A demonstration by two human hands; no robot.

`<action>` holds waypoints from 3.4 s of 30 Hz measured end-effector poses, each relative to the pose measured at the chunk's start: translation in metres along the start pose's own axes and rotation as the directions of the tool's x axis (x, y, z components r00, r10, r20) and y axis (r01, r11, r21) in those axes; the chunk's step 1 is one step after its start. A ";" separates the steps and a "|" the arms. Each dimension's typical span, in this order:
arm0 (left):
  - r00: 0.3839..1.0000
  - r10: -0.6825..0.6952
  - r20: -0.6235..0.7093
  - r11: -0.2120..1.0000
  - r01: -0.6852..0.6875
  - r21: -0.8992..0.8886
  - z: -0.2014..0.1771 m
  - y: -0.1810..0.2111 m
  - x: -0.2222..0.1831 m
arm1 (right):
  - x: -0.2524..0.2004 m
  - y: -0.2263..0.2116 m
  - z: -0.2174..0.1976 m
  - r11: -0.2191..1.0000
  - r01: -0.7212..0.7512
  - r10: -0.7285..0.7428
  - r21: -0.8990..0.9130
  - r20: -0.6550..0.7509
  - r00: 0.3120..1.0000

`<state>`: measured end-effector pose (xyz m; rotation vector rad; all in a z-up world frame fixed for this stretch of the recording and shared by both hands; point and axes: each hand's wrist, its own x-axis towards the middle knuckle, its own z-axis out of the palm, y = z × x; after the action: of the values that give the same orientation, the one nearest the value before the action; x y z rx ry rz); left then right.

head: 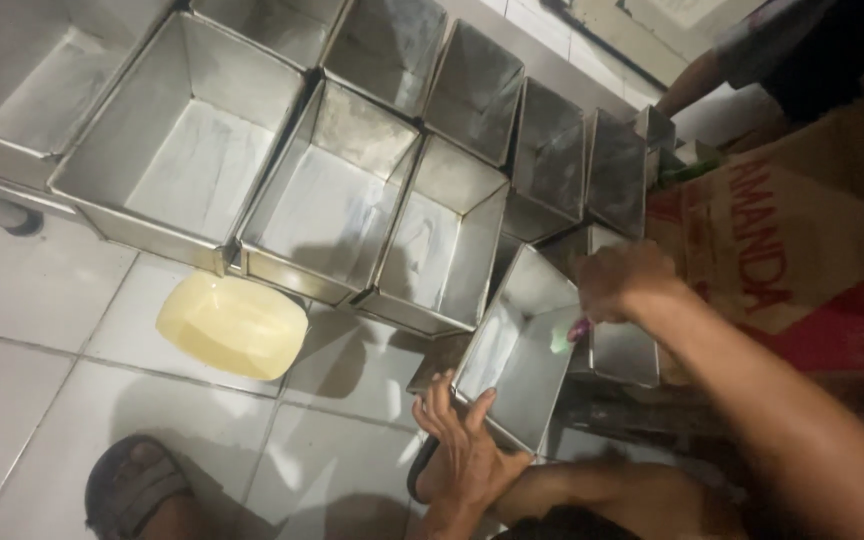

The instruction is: Greasing the interior of metal bread tins using a brush and butter or oil

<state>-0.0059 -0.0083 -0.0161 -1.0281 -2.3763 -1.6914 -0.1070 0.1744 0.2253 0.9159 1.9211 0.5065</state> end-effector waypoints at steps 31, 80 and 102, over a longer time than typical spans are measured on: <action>0.996 -0.019 -0.089 0.995 0.011 -0.097 0.016 -0.001 -0.003 | 0.004 -0.050 0.050 0.931 0.349 -0.340 -0.105 0.092 0.936; 0.993 -0.035 -0.112 0.989 0.018 -0.150 0.001 0.012 0.013 | -0.028 0.012 0.032 0.623 0.466 -0.605 0.628 0.010 0.796; 0.978 0.138 -0.157 0.984 -0.154 -0.088 -0.006 0.011 0.016 | 0.023 0.027 0.066 0.562 0.408 -0.250 0.720 -0.322 0.913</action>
<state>-0.0145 -0.0036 0.0023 -1.0207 -2.0899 -1.7810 -0.0457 0.2080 0.1972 0.9981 2.4615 -0.5716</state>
